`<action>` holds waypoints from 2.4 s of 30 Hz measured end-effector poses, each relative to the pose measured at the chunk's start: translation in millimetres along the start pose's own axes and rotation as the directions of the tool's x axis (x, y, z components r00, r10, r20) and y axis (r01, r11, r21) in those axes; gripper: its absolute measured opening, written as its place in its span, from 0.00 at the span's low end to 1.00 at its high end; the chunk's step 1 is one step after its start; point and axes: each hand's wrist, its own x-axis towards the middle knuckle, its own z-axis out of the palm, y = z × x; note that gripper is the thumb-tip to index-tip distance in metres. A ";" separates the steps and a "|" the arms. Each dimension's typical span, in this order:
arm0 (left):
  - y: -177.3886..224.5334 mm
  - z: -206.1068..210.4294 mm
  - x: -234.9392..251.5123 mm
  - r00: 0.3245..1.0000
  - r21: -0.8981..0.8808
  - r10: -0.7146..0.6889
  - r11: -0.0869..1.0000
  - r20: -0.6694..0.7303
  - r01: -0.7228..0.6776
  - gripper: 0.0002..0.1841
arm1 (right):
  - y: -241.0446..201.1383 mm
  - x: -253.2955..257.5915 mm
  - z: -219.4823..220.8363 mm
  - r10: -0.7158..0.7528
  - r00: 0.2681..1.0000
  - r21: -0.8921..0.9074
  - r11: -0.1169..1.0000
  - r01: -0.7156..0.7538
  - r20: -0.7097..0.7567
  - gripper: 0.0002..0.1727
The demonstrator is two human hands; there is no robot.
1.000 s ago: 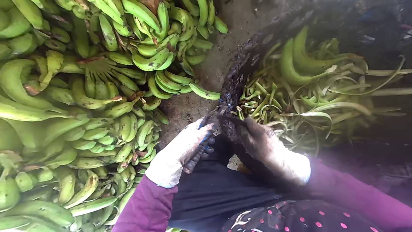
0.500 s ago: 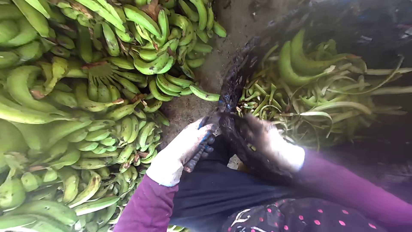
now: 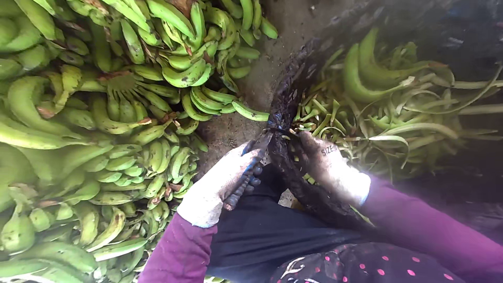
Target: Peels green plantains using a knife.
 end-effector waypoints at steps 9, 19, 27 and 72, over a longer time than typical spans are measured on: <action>-3.0 -3.1 8.6 0.999 -0.014 -0.048 0.999 0.021 0.049 0.21 | -10.4 -12.8 -0.9 -0.154 0.986 -0.032 0.988 0.152 -0.068 0.10; -14.8 -11.5 23.8 0.995 -0.056 -0.045 0.997 0.093 0.050 0.23 | -2.1 -2.2 2.1 -0.137 0.987 -0.086 0.988 0.130 -0.085 0.06; -4.2 -4.0 15.7 0.999 -0.005 -0.046 0.999 0.006 0.046 0.22 | -15.2 -6.9 1.7 -0.140 0.988 -0.049 0.989 0.137 -0.070 0.08; -22.9 22.5 22.8 0.959 0.699 0.239 0.712 -0.151 -0.068 0.25 | -23.3 -2.1 -7.1 0.213 0.943 0.221 0.937 -0.272 0.256 0.17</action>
